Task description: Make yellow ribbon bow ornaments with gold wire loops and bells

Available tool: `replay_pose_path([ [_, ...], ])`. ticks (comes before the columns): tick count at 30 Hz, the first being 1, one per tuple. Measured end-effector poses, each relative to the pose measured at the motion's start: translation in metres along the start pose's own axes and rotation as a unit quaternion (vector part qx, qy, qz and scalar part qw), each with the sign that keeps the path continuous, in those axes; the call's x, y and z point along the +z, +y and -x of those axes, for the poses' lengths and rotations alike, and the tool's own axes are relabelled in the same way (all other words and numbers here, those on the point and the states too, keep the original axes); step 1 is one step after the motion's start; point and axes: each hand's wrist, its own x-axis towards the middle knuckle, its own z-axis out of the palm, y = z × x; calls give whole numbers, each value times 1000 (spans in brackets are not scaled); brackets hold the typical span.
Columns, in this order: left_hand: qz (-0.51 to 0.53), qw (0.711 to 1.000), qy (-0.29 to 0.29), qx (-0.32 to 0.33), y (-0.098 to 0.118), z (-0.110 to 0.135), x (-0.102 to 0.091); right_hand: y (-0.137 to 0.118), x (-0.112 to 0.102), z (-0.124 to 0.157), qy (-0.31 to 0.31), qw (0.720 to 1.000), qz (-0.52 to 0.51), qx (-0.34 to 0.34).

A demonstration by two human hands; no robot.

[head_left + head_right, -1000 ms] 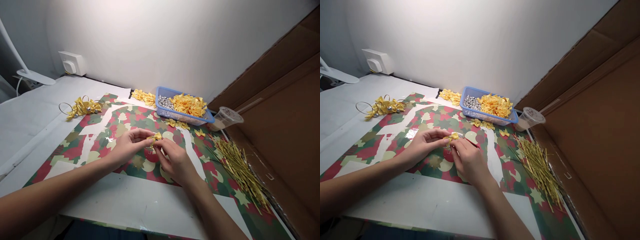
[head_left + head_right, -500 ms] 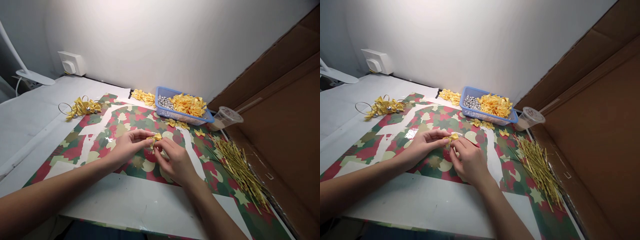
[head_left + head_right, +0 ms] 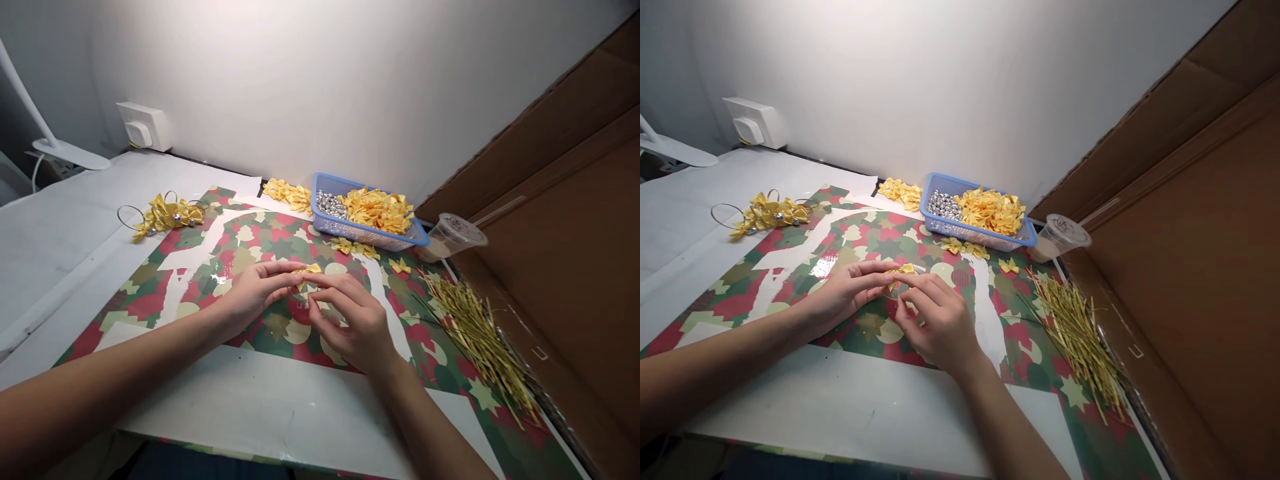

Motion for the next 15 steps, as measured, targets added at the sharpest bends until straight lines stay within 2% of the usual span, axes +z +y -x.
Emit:
replay_pose_path([
  [4, 10, 1000, 12, -3, 0, 0, 0, 0, -1, 0, 0, 1000, 23, -12],
  [10, 0, 1000, -10, 11, -3, 1, -3, 1, 1, -1, -1, 997, 72, -31],
  [15, 10, 1000, 8, 4, -2, 0, -3, -2, 2, -2, -12, 990, 131, -46],
])
